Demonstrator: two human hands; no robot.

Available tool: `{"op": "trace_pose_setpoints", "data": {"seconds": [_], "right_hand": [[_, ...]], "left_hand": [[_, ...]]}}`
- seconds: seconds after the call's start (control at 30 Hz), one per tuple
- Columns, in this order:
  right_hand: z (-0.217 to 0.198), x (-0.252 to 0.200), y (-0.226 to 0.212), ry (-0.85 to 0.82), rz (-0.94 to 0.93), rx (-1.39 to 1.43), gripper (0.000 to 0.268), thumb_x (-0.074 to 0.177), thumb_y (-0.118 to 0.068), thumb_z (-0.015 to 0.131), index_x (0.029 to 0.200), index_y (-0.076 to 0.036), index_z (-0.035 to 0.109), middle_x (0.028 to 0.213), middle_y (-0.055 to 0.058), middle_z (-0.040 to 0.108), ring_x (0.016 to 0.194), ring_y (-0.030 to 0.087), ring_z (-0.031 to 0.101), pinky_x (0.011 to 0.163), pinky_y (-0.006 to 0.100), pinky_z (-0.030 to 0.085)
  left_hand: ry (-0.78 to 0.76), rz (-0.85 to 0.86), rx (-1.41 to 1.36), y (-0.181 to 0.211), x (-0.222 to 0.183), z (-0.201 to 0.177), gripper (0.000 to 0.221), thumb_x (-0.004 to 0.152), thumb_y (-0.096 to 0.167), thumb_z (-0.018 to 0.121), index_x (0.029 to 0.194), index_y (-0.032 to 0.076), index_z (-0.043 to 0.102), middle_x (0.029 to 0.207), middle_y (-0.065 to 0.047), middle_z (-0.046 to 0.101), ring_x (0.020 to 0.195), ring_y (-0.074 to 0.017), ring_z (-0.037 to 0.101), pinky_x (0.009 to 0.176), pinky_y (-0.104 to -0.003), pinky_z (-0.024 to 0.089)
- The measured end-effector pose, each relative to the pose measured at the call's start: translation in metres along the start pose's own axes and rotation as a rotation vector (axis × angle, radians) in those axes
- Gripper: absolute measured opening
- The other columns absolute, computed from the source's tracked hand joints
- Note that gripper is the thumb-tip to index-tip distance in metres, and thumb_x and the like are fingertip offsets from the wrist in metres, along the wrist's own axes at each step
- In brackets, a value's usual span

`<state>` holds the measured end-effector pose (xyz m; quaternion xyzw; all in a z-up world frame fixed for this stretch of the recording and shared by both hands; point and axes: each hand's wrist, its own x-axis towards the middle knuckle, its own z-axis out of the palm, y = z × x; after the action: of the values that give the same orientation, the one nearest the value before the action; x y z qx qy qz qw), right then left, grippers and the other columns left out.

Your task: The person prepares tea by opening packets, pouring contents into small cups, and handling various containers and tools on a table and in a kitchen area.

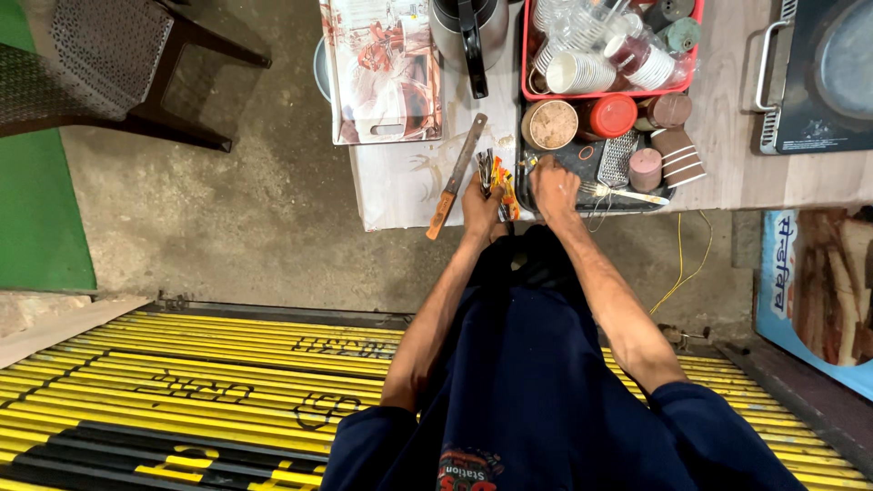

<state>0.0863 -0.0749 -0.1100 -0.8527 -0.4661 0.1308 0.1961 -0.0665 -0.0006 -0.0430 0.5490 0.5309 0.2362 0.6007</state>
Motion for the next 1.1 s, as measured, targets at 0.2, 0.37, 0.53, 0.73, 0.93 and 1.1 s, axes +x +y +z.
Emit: {"op": "trace_pose_setpoints", "data": {"seconds": [0.2, 0.37, 0.53, 0.73, 0.93, 1.1], "right_hand": [[0.001, 0.006, -0.010, 0.098, 0.189, 0.229, 0.016, 0.091, -0.021, 0.073, 0.097, -0.006, 0.073, 0.074, 0.021, 0.070, 0.070, 0.043, 0.069, 0.066, 0.053, 0.054], [0.006, 0.003, -0.017, 0.138, 0.225, 0.313, 0.015, 0.092, -0.020, 0.072, 0.101, -0.009, 0.077, 0.079, 0.019, 0.073, 0.074, 0.041, 0.071, 0.067, 0.050, 0.055], [-0.005, 0.001, -0.033, 0.073, 0.237, 0.358, 0.017, 0.092, -0.021, 0.071, 0.103, -0.008, 0.077, 0.077, 0.017, 0.073, 0.071, 0.036, 0.072, 0.066, 0.047, 0.055], [-0.017, 0.004, -0.042, 0.016, 0.238, 0.377, 0.031, 0.090, -0.026, 0.079, 0.104, 0.001, 0.073, 0.070, 0.018, 0.070, 0.063, 0.036, 0.069, 0.061, 0.046, 0.052], [0.017, 0.008, -0.010, -0.010, 0.278, 0.518, 0.020, 0.091, -0.018, 0.076, 0.098, 0.001, 0.074, 0.075, 0.013, 0.075, 0.065, 0.024, 0.074, 0.064, 0.037, 0.056], [0.029, 0.011, 0.016, -0.138, 0.370, 0.703, 0.013, 0.095, -0.012, 0.070, 0.098, -0.001, 0.076, 0.079, 0.007, 0.077, 0.068, 0.010, 0.071, 0.065, 0.027, 0.055]], "left_hand": [[-0.028, -0.001, -0.030, 0.002, 0.004, -0.004, 0.026, 0.092, -0.001, 0.064, 0.118, -0.002, 0.063, 0.100, -0.014, 0.076, 0.087, -0.0181, 0.074, 0.077, -0.033, 0.058], [-0.024, -0.009, -0.064, -0.008, 0.004, -0.006, 0.028, 0.093, 0.000, 0.066, 0.120, -0.003, 0.062, 0.101, -0.014, 0.075, 0.086, -0.0179, 0.072, 0.077, -0.032, 0.058], [-0.038, 0.033, -0.142, -0.022, 0.009, -0.005, 0.032, 0.093, -0.002, 0.065, 0.125, -0.004, 0.060, 0.105, -0.014, 0.074, 0.091, -0.0166, 0.070, 0.081, -0.031, 0.056], [-0.044, -0.022, -0.121, -0.022, 0.011, -0.005, 0.033, 0.093, -0.003, 0.063, 0.126, -0.003, 0.061, 0.104, -0.012, 0.074, 0.089, -0.0155, 0.069, 0.080, -0.031, 0.056], [-0.059, -0.001, -0.163, -0.025, 0.013, -0.004, 0.030, 0.094, -0.002, 0.063, 0.124, -0.004, 0.061, 0.104, -0.012, 0.073, 0.089, -0.0147, 0.068, 0.080, -0.031, 0.056], [-0.059, -0.013, -0.103, -0.021, 0.012, -0.005, 0.026, 0.095, -0.001, 0.065, 0.121, -0.005, 0.062, 0.101, -0.012, 0.074, 0.087, -0.0147, 0.068, 0.078, -0.031, 0.055]]}}
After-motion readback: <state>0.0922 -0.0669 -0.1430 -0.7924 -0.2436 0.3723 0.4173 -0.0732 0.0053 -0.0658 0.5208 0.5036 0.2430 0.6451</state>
